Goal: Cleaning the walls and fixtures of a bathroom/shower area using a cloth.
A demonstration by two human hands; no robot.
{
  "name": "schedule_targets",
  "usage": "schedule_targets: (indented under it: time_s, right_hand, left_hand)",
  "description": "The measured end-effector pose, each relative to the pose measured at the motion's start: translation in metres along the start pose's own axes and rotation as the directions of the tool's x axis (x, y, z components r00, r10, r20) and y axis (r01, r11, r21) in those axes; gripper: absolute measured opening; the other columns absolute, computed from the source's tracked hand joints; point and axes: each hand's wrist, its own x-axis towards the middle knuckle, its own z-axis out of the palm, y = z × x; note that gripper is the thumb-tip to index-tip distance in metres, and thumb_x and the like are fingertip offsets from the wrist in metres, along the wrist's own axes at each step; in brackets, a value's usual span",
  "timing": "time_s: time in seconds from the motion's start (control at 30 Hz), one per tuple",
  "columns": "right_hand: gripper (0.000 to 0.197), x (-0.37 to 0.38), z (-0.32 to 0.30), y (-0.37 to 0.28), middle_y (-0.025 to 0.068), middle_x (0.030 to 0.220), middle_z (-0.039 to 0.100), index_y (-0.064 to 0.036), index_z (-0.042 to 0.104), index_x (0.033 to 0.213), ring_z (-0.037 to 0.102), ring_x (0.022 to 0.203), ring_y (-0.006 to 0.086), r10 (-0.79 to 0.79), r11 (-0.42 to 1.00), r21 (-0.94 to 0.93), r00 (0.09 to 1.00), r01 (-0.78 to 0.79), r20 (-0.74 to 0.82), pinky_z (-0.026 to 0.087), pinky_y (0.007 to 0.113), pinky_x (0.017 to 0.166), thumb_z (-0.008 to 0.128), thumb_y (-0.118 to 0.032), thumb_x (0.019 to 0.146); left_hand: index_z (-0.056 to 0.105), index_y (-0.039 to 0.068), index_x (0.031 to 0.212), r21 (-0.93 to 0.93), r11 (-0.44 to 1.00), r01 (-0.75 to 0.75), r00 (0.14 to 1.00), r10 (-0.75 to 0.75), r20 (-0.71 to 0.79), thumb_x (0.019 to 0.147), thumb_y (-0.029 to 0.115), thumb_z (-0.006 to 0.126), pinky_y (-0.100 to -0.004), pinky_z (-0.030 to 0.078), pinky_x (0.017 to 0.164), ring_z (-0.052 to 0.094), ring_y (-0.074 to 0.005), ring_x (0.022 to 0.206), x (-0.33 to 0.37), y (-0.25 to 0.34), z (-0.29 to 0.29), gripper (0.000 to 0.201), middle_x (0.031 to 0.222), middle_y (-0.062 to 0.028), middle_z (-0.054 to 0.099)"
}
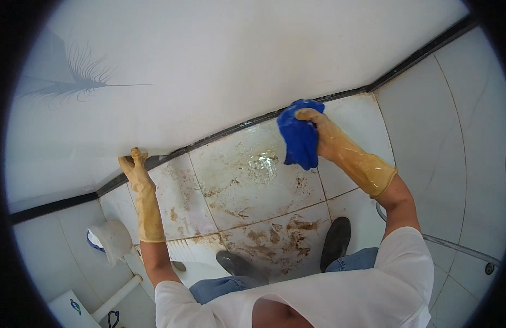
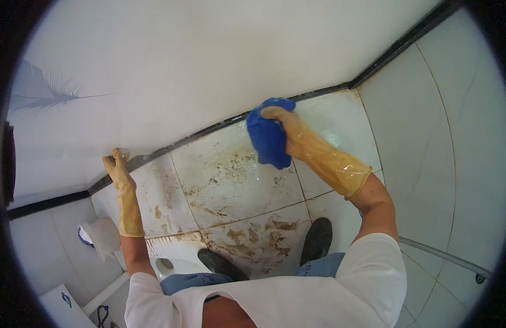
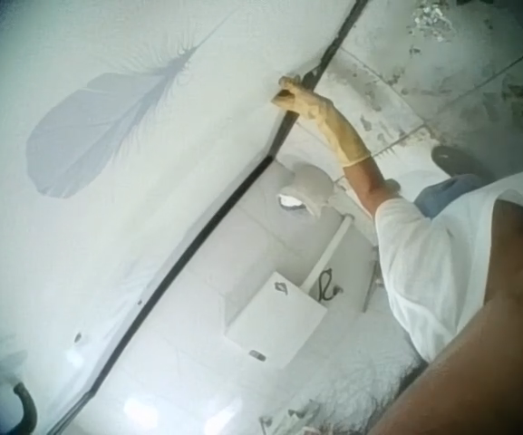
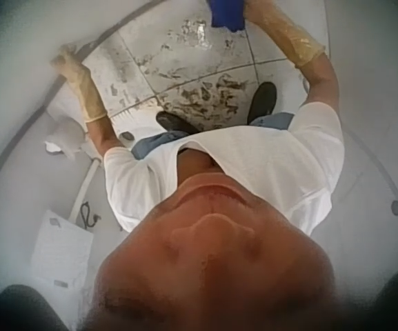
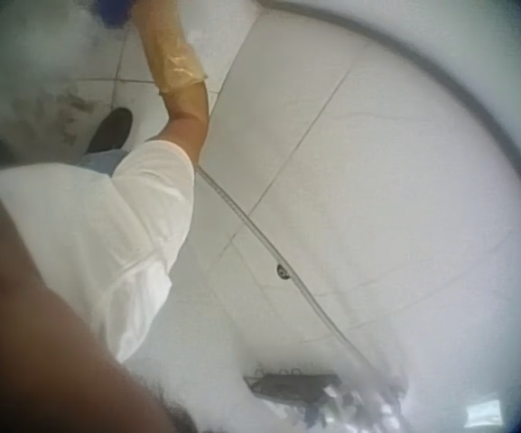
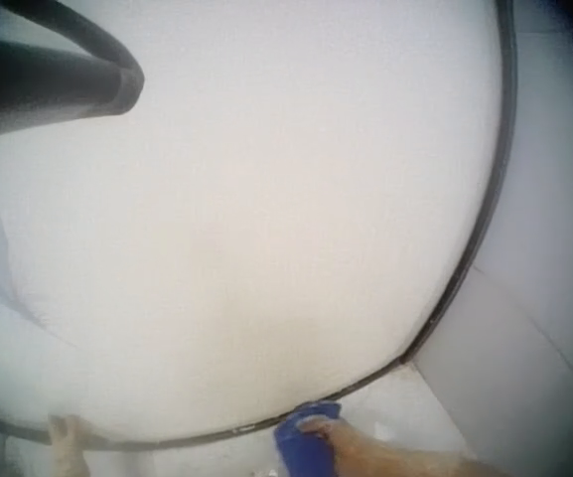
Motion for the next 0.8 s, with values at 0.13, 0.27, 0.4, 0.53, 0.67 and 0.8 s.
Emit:
schedule_targets:
  time_s: [0.13, 0.27, 0.4, 0.53, 0.67, 0.8]
  right_hand:
    - [0.033, 0.007, 0.042, 0.002, 0.0104, 0.091, 0.064, -0.0022, 0.060, 0.106, 0.067, 0.078, 0.0203, -0.079, 0.990, -0.121, 0.997, 0.078, -0.002, 0.060, 0.039, 0.064, 0.073, -0.028, 0.089]
    - [0.029, 0.034, 0.057, 0.011, 0.0110, 0.089, 0.064, -0.0013, 0.060, 0.103, 0.066, 0.073, 0.0222, -0.104, 0.986, -0.128, 0.995, 0.103, 0.003, 0.057, 0.040, 0.059, 0.072, -0.024, 0.089]
    - [0.028, 0.064, 0.031, 0.027, 0.0128, 0.093, 0.064, -0.0004, 0.060, 0.103, 0.066, 0.075, 0.0235, -0.073, 0.988, -0.137, 0.997, 0.070, -0.021, 0.057, 0.040, 0.059, 0.071, -0.022, 0.088]
    - [0.035, 0.060, 0.026, 0.027, 0.0137, 0.092, 0.064, 0.0033, 0.061, 0.106, 0.067, 0.082, 0.0249, -0.075, 0.989, -0.137, 0.992, 0.061, -0.100, 0.058, 0.042, 0.066, 0.072, -0.024, 0.088]
    - [0.043, 0.009, 0.073, 0.018, 0.0126, 0.093, 0.066, 0.0042, 0.064, 0.109, 0.065, 0.089, 0.0228, -0.283, 0.915, -0.373, 0.907, 0.157, -0.311, 0.055, 0.041, 0.074, 0.073, -0.032, 0.088]
    - [0.038, -0.061, 0.098, -0.011, 0.0047, 0.092, 0.068, -0.0020, 0.067, 0.103, 0.063, 0.084, 0.0160, -0.540, 0.681, -0.641, 0.834, 0.355, -0.111, 0.052, 0.035, 0.071, 0.079, -0.033, 0.085]
  left_hand:
    - [0.040, 0.004, 0.144, -0.016, 1.000, -0.001, 1.000, 0.001, -0.003, 0.095, 0.039, 0.070, -0.0358, 0.054, 0.089, 0.057, -0.0217, 0.105, -0.012, 0.016, 0.013, 0.068, 0.132, -0.0142, 0.050]
    - [0.040, 0.003, 0.144, -0.027, 0.999, 0.019, 1.000, -0.020, -0.013, 0.094, 0.038, 0.070, -0.0345, 0.054, 0.087, 0.057, -0.0201, 0.102, -0.011, 0.016, 0.007, 0.068, 0.124, -0.0124, 0.052]
    - [0.041, 0.002, 0.143, -0.026, 0.998, 0.055, 0.998, -0.056, -0.021, 0.094, 0.038, 0.070, -0.0331, 0.054, 0.085, 0.057, -0.0179, 0.096, -0.010, 0.014, 0.009, 0.067, 0.114, -0.0100, 0.053]
    - [0.042, 0.002, 0.141, -0.047, 0.999, 0.012, 1.000, -0.013, -0.015, 0.094, 0.035, 0.070, -0.0325, 0.053, 0.084, 0.057, -0.0173, 0.094, -0.010, 0.019, 0.018, 0.064, 0.113, -0.0095, 0.053]
    - [0.041, 0.002, 0.142, 0.005, 1.000, 0.020, 1.000, -0.020, -0.004, 0.095, 0.032, 0.070, -0.0323, 0.053, 0.084, 0.057, -0.0175, 0.092, -0.006, 0.012, 0.004, 0.063, 0.114, -0.0099, 0.053]
    - [0.039, 0.002, 0.145, 0.015, 0.999, 0.032, 0.999, -0.032, -0.001, 0.095, 0.035, 0.070, -0.0339, 0.055, 0.085, 0.059, -0.0198, 0.096, -0.001, -0.001, -0.006, 0.068, 0.118, -0.0117, 0.053]
